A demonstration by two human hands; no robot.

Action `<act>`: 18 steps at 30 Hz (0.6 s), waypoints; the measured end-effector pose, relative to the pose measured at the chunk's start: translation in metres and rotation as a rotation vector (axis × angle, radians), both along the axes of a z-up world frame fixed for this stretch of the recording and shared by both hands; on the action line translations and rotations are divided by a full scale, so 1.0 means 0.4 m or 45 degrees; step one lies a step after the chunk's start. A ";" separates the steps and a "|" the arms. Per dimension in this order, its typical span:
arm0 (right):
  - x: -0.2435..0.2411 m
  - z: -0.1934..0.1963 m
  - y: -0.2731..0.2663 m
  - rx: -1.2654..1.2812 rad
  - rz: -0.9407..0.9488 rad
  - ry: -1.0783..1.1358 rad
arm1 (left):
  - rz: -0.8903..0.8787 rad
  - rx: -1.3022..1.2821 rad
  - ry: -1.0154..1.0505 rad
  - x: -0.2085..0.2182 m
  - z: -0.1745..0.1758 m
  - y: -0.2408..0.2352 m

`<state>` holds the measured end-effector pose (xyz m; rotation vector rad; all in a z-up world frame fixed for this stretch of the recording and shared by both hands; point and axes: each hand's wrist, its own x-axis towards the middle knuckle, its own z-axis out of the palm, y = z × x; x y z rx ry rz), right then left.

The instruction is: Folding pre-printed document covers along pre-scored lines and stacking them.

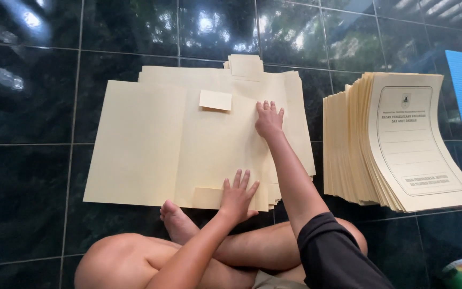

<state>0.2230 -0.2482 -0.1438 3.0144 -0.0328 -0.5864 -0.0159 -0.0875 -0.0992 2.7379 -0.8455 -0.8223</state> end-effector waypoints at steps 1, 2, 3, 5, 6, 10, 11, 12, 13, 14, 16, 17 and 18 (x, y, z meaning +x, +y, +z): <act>-0.011 -0.004 0.003 0.005 0.000 0.007 | 0.000 0.005 0.007 0.000 -0.009 0.000; -0.023 -0.008 0.006 0.002 0.006 0.012 | 0.008 0.007 -0.010 -0.001 -0.018 0.000; -0.036 -0.012 0.004 -0.006 0.009 0.015 | 0.014 0.005 -0.029 -0.003 -0.029 -0.004; -0.079 -0.013 0.002 0.001 0.029 0.011 | 0.005 0.007 -0.041 0.000 -0.040 -0.005; -0.097 -0.008 -0.001 0.008 0.052 0.002 | 0.000 0.010 -0.058 0.005 -0.043 -0.007; -0.193 0.018 -0.007 -0.002 0.075 0.053 | -0.017 -0.029 -0.158 0.007 -0.043 -0.008; -0.215 0.014 -0.010 0.023 0.090 0.060 | 0.005 -0.055 -0.160 0.011 -0.054 -0.007; -0.237 0.009 -0.012 0.047 0.105 0.066 | 0.027 -0.080 -0.162 0.013 -0.066 -0.005; -0.265 0.006 -0.010 0.046 0.097 0.068 | 0.020 -0.082 -0.159 0.011 -0.060 0.000; -0.293 0.005 -0.008 0.058 0.096 0.075 | 0.031 -0.096 -0.185 0.009 -0.054 0.005; -0.337 0.010 -0.003 0.069 0.093 0.078 | 0.039 -0.110 -0.214 0.010 -0.052 0.011; -0.364 0.011 0.003 0.077 0.098 0.086 | 0.053 -0.132 -0.228 0.005 -0.060 0.014; -0.391 0.013 0.008 0.086 0.102 0.095 | 0.067 -0.154 -0.242 0.001 -0.068 0.018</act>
